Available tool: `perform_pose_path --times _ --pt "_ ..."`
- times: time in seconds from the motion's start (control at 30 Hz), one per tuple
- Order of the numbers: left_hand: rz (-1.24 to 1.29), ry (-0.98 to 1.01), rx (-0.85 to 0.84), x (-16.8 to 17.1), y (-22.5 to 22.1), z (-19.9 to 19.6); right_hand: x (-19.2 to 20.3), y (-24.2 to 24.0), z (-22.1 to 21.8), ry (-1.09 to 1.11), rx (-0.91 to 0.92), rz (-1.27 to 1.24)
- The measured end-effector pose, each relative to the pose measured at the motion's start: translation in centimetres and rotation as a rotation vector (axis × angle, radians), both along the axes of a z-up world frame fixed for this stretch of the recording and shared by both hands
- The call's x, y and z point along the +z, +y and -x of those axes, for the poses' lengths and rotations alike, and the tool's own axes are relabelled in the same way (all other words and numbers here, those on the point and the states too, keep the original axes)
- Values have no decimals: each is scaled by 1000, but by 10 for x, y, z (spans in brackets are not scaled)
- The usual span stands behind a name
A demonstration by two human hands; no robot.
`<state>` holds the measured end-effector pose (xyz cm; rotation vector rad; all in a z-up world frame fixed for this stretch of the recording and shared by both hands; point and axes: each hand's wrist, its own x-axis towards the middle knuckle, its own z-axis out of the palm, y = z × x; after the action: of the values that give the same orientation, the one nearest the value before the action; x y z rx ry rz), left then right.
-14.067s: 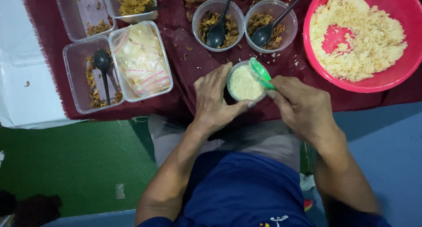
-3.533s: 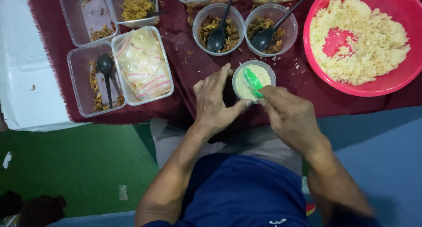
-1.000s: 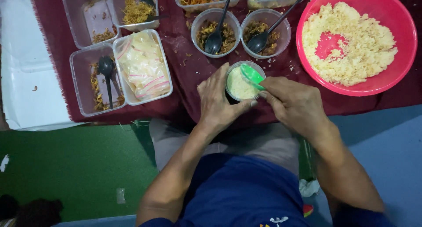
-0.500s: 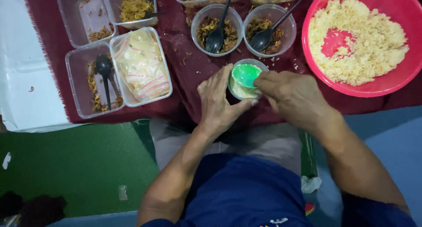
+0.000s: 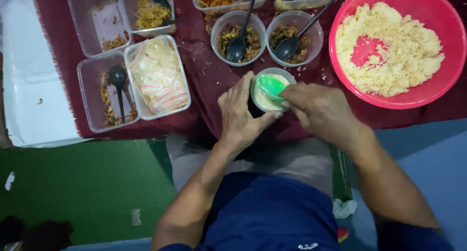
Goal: Portioning food ingredients into small containers and plastic bags using a spoon.
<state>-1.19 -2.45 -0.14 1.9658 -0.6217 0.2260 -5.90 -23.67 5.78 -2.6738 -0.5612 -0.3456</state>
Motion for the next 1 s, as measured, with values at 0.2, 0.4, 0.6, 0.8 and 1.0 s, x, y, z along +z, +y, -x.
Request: perform_pose_path --times 0.2,0.4,0.6,0.8,1.0 --pt "10 1 -5 3 0 1 17 37 31 -50 -137 -150" --pt "7 -1 7 -1 -1 2 19 36 37 -127 -264 39" --pt "-47 -9 21 -1 -2 0 21 36 31 -169 -314 193" --pt "-140 37 17 9 -6 2 -4 29 23 -177 -359 354" --pt "-128 26 16 7 -6 1 -2 25 17 -119 -347 417"
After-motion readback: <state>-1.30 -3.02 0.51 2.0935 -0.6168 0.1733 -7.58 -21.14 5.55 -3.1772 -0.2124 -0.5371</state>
